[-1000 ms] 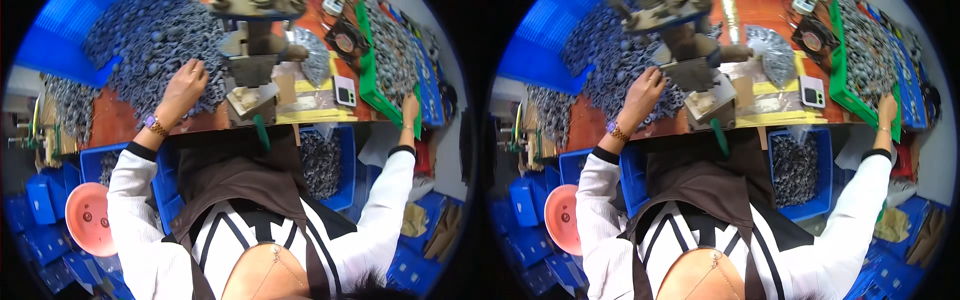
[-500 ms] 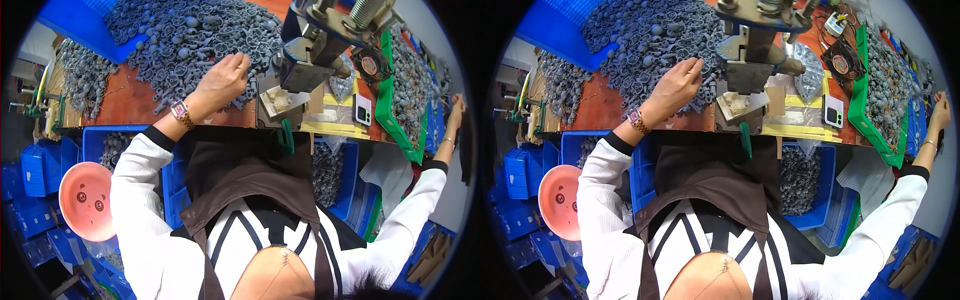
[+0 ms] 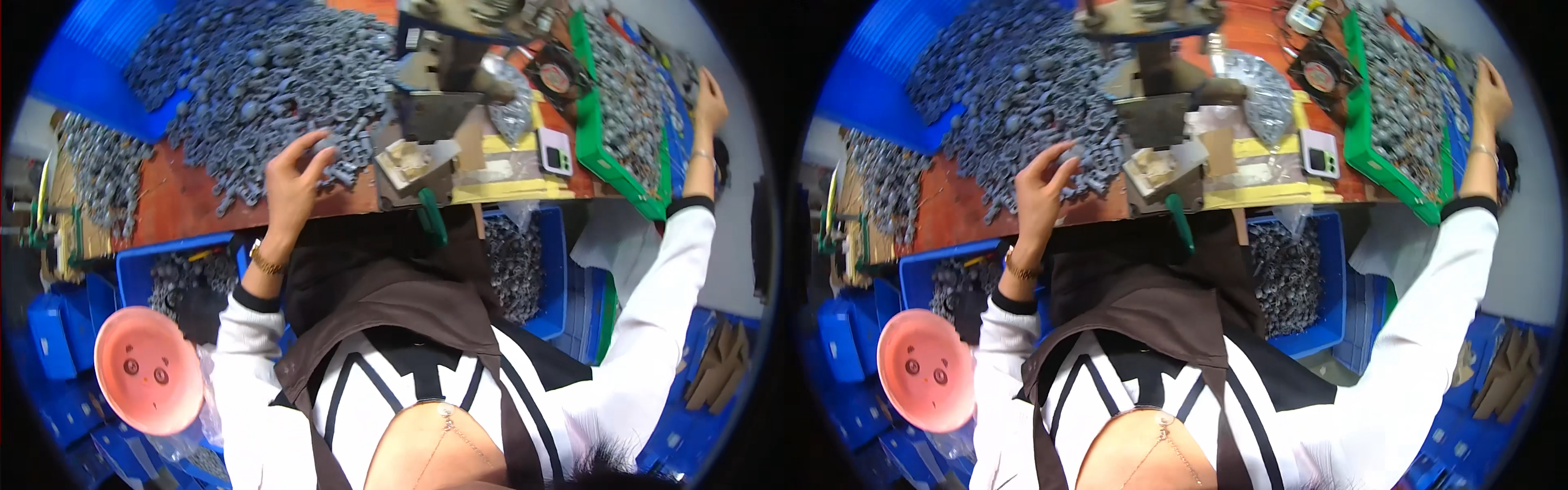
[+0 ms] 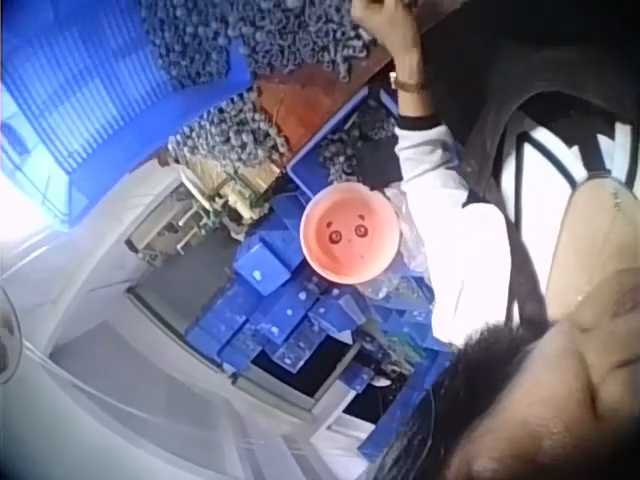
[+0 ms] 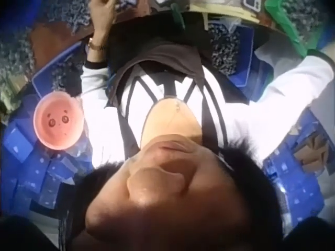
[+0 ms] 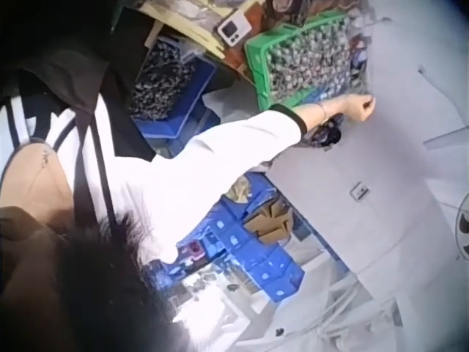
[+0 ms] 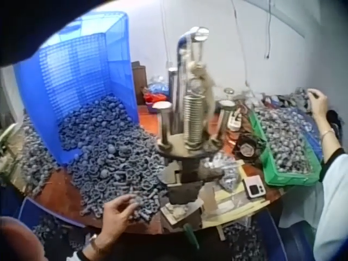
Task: The recorder uses a manual lever press to assemble small green plastic components at a factory assembly station.
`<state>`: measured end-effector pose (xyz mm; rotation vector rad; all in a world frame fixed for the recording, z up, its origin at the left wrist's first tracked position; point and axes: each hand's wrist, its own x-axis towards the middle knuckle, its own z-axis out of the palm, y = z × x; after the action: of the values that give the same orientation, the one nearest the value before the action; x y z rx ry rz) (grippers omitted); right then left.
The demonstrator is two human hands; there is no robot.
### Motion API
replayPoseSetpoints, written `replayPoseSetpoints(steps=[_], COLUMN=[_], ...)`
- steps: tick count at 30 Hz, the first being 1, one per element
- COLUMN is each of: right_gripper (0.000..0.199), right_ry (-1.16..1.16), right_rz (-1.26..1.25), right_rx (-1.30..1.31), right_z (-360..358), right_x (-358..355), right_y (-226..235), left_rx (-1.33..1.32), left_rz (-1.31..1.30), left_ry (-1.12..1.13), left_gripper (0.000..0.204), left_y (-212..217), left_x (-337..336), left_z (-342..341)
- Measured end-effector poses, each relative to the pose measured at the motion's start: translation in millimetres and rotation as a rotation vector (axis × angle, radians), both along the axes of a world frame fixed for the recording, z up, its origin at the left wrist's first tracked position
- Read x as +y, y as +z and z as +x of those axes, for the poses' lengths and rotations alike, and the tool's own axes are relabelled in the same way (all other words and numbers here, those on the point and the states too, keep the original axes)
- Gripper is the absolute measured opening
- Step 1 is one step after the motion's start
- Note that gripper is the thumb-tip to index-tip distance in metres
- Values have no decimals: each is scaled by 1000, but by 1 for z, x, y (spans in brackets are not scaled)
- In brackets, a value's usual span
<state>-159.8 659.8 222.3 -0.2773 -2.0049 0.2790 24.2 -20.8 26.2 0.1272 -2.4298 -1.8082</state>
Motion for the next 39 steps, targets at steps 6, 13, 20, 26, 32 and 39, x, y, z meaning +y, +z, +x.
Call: replayPoseSetpoints(steps=[6, 13, 20, 26, 32, 39], right_gripper=[32, 24, 30, 35, 26, 40], right_ry=[-36, 1065, 849, 234, 155, -52], right_rz=[171, -1046, -367, 226, 45, -747], right_rx=[-305, 360, -347, -860, -559, -457], right_z=[6, 57, 85, 53, 38, 33], right_x=[14, -90, -8, -73, -46, 56], right_y=[-30, 43, -8, -145, -185, -125], left_rx=[98, 325, 518, 445, 477, 409], left_rz=[298, -81, -257, -195, -243, -152], left_ry=[-57, -115, -71, -138, -298, -212], left_gripper=[22, 27, 27, 25, 17, 19], left_y=[-17, -31, -30, -40, -35, -51], left_x=[20, 47, 72, 77, 86, 99], left_z=[15, 16, 5, 6, -8, -9])
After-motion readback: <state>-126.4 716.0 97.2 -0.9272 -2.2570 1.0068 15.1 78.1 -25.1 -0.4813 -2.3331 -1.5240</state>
